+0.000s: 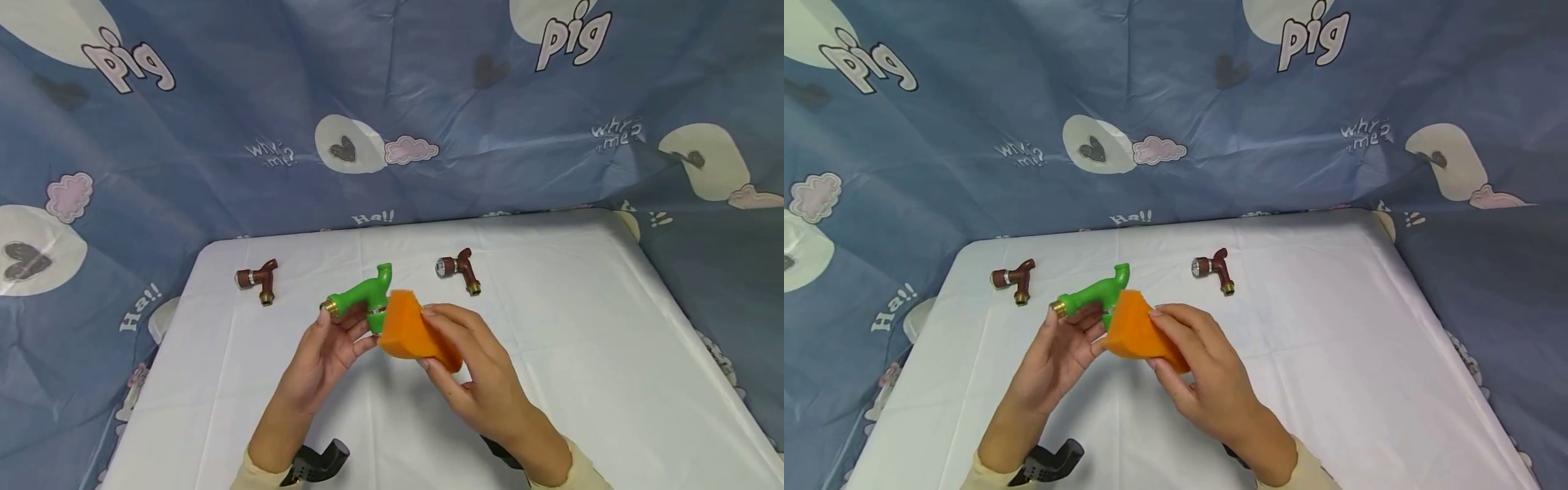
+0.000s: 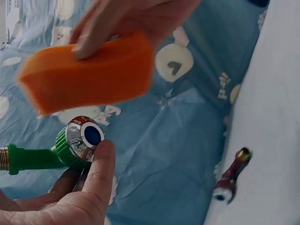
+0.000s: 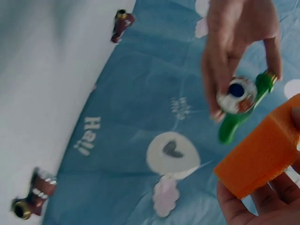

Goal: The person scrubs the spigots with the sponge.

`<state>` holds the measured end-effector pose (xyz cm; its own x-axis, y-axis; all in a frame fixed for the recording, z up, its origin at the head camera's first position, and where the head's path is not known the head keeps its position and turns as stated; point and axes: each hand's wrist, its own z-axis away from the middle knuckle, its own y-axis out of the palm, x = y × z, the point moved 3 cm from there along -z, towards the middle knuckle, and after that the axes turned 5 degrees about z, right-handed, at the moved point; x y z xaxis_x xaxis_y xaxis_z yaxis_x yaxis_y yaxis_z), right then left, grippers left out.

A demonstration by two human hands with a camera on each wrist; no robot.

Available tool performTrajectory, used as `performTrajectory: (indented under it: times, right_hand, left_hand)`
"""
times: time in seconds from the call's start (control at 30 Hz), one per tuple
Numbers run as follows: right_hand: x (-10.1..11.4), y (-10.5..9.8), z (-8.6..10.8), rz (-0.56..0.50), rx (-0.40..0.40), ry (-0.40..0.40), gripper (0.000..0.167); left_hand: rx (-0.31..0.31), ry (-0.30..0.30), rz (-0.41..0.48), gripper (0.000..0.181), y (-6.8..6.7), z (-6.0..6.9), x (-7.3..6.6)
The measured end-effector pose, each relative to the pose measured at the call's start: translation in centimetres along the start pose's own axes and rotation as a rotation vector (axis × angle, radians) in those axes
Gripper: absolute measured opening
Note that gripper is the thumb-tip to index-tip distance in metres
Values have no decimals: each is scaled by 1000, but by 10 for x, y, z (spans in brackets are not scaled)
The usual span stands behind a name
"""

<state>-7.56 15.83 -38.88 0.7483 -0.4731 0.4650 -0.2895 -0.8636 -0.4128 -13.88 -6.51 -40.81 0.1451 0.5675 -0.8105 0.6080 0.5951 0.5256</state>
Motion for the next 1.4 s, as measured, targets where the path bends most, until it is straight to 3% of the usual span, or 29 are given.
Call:
performTrajectory:
  times: [0.33,0.63,0.9,1.27,1.4]
  right_hand:
    - [23,13,-24,25,-39,-191,34]
    - [21,19,-26,90,-79,-210,29]
    - [0,12,-20,107,-43,-122,31]
    - [-34,4,-6,22,6,120,37]
    - [-43,2,1,34,23,161,51]
  left_hand:
    - [-18,-57,-17,35,11,8,21]
    - [-9,-39,10,32,14,9,27]
    - [17,-47,-60,52,12,6,23]
    - [17,-53,-34,57,9,1,20]
    - [18,-43,-32,57,7,0,18]
